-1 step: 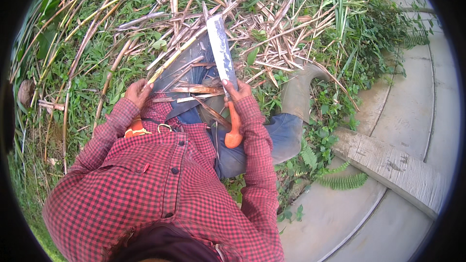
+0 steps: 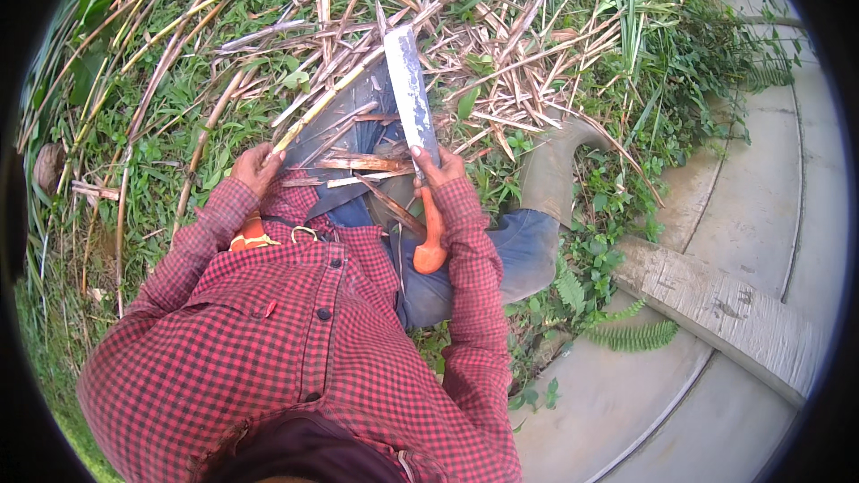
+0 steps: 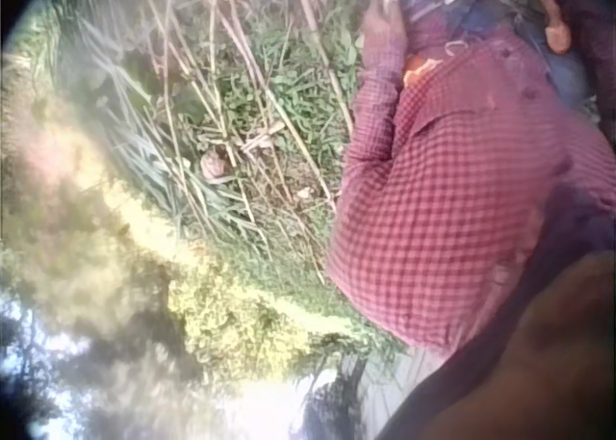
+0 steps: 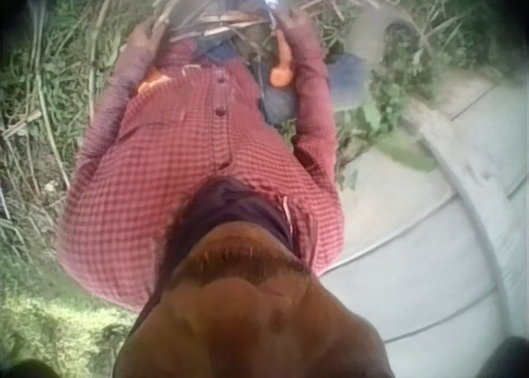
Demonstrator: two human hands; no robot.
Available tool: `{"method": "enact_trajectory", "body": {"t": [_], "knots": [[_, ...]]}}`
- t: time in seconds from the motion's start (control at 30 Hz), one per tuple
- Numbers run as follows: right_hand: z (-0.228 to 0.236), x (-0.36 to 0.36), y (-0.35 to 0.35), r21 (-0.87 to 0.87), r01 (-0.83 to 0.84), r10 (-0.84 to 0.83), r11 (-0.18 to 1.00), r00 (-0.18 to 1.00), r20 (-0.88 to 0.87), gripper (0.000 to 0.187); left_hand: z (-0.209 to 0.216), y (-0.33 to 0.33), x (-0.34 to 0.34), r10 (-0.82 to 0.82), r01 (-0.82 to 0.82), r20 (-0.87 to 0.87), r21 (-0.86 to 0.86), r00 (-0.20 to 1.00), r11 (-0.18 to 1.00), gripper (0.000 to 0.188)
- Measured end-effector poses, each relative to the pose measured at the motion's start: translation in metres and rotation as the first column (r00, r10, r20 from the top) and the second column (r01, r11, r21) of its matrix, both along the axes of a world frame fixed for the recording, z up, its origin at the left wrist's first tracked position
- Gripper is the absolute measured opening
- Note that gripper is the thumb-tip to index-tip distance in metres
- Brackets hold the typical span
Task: The person sits on the ground and uses a large knife to strip the bark and sharpen the ends of long, thin sticks. They hold the sticks with one hand and use the knife to scrape and cut the wood, creating a pile of debris.
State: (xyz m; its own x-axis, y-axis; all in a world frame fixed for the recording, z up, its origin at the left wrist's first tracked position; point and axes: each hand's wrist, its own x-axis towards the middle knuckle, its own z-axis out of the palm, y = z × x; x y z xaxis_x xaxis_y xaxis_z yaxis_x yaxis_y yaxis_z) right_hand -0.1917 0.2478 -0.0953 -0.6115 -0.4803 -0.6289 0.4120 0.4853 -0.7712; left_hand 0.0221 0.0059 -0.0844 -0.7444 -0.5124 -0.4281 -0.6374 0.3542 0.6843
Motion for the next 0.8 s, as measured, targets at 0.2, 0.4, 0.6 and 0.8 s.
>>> {"method": "enact_trajectory", "body": {"t": [0.2, 0.4, 0.6, 0.8], "knots": [[0.011, -0.001, 0.002, -0.004, 0.047, -0.047, 0.999, 0.999, 0.004, 0.044, 0.002, -0.014, -0.011, -0.003, 0.006, 0.123, -0.023, 0.992, 1.000, 0.033], [0.006, -0.014, 0.008, -0.036, 0.071, -0.073, 0.997, 0.996, -0.050, 0.042, -0.005, -0.032, -0.011, -0.008, 0.017, 0.180, -0.045, 0.984, 0.999, 0.040], [0.007, -0.033, 0.004, -0.095, 0.157, -0.166, 0.983, 0.982, -0.088, 0.040, 0.008, -0.008, -0.007, -0.129, 0.103, -0.110, -0.212, 0.986, 0.972, 0.030], [0.017, -0.033, -0.032, -0.226, 0.311, -0.329, 0.923, 0.943, -0.046, 0.038, 0.035, -0.003, -0.003, 0.072, -0.046, -0.050, 0.394, 0.996, 0.918, 0.032]]}}
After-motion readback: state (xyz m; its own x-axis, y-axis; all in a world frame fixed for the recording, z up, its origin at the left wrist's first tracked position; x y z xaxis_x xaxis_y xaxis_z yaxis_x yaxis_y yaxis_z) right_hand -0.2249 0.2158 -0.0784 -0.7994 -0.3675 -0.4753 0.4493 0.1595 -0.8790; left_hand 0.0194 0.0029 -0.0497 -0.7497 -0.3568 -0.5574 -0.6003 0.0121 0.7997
